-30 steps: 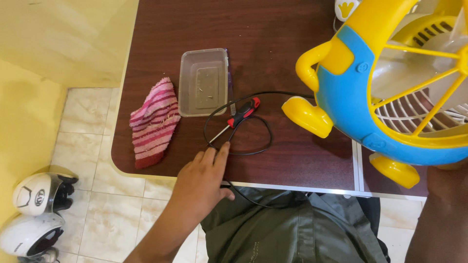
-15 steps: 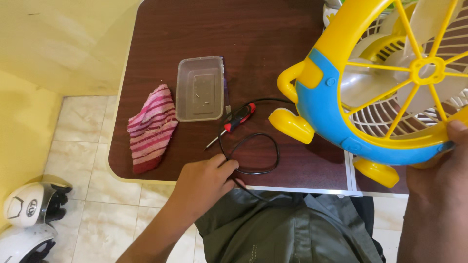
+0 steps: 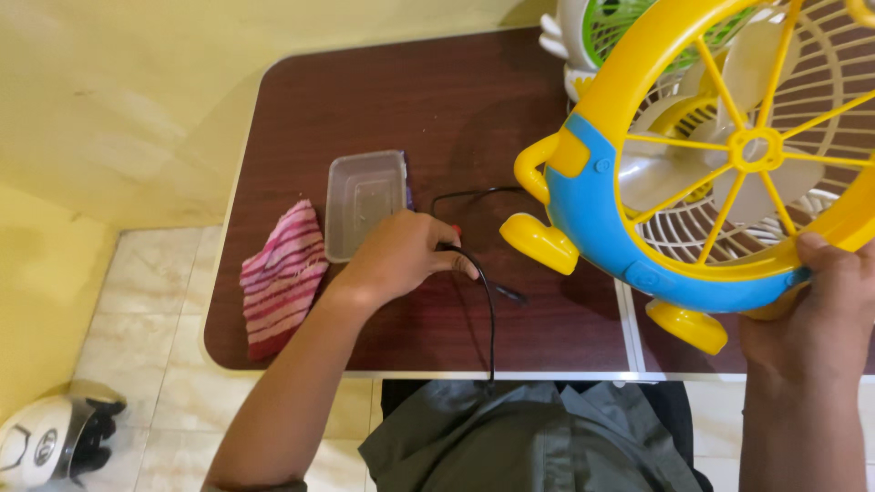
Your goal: The person disassembles a yellow and blue electric fan by removing the front grille, unscrewing the central hub with a screwdriver, and detaching the fan blade. The person then handles the removed components and places them on the table.
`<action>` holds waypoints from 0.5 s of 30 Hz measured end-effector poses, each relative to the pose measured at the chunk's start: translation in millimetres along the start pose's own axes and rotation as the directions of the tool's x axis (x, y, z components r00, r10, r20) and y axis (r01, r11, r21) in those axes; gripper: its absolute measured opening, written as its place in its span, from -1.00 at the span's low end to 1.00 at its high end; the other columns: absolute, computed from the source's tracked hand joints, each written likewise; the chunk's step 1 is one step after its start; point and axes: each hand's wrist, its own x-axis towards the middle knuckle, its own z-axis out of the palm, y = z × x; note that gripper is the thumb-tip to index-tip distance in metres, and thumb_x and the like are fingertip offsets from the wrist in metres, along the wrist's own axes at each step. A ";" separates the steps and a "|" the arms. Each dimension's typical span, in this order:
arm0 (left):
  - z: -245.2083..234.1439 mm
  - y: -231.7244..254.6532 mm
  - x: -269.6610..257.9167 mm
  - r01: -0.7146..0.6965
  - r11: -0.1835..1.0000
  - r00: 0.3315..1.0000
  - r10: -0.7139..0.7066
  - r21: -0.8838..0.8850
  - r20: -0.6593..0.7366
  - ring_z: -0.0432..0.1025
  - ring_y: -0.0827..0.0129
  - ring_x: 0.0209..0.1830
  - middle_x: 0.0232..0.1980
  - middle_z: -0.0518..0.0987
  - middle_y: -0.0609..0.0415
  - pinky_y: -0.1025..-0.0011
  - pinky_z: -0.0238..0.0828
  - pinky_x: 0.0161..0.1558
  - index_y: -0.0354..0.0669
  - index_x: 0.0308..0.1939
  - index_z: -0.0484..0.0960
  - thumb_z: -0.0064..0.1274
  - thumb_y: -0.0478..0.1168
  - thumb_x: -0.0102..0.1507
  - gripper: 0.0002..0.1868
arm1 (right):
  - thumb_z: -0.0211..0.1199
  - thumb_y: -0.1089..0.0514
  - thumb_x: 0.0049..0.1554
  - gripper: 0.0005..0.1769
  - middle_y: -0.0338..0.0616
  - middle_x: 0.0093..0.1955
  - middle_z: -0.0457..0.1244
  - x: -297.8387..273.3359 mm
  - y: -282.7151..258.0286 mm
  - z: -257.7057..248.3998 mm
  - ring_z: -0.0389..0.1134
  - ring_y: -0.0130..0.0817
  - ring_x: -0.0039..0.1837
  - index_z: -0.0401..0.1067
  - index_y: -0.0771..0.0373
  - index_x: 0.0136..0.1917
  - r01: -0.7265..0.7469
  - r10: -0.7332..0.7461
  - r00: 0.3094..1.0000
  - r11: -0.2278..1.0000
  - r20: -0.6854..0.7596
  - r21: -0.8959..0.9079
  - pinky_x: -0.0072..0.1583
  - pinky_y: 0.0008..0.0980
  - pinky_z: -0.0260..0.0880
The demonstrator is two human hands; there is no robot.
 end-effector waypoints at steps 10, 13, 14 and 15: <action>-26.4 -22.2 75.8 -0.313 0.920 0.936 0.340 -0.237 0.087 0.37 0.54 -0.48 -0.49 0.57 0.09 0.39 0.33 -0.42 -0.14 -0.19 0.75 0.16 0.01 0.25 -0.70 | -0.09 0.30 0.20 -0.41 0.06 0.40 0.20 5.6 -19.3 8.3 0.37 -0.11 0.38 0.13 0.33 0.51 0.011 -0.007 0.998 0.998 -0.058 0.068 0.43 -0.04 0.46; -28.1 -41.3 99.6 -0.088 0.940 0.989 0.123 -0.328 0.087 0.30 0.58 -0.49 -0.47 0.51 0.16 0.45 0.27 -0.44 -0.24 -0.24 0.72 0.10 0.08 0.35 -0.59 | -0.10 0.30 0.20 -0.42 0.07 0.39 0.20 9.3 -20.8 8.6 0.35 -0.14 0.37 0.15 0.37 0.50 0.034 -0.031 0.999 0.998 -0.044 0.052 0.44 -0.11 0.44; -28.9 -47.4 106.9 -0.074 0.916 0.991 0.110 -0.395 0.070 0.31 0.60 -0.48 -0.44 0.54 0.19 0.50 0.29 -0.45 -0.21 -0.21 0.71 0.07 0.10 0.33 -0.58 | -0.10 0.31 0.21 -0.43 0.08 0.38 0.21 11.7 -20.4 8.3 0.35 -0.15 0.36 0.16 0.39 0.49 0.042 -0.040 0.998 0.998 -0.039 0.049 0.43 -0.13 0.43; -29.2 -53.9 112.8 -0.058 0.887 0.994 0.094 -0.459 0.055 0.32 0.63 -0.48 -0.42 0.56 0.23 0.55 0.31 -0.45 -0.18 -0.18 0.70 0.05 0.12 0.32 -0.57 | -0.11 0.31 0.21 -0.43 0.08 0.37 0.22 13.5 -18.7 7.4 0.35 -0.15 0.35 0.18 0.41 0.49 0.048 -0.047 0.998 0.998 -0.034 0.046 0.43 -0.15 0.42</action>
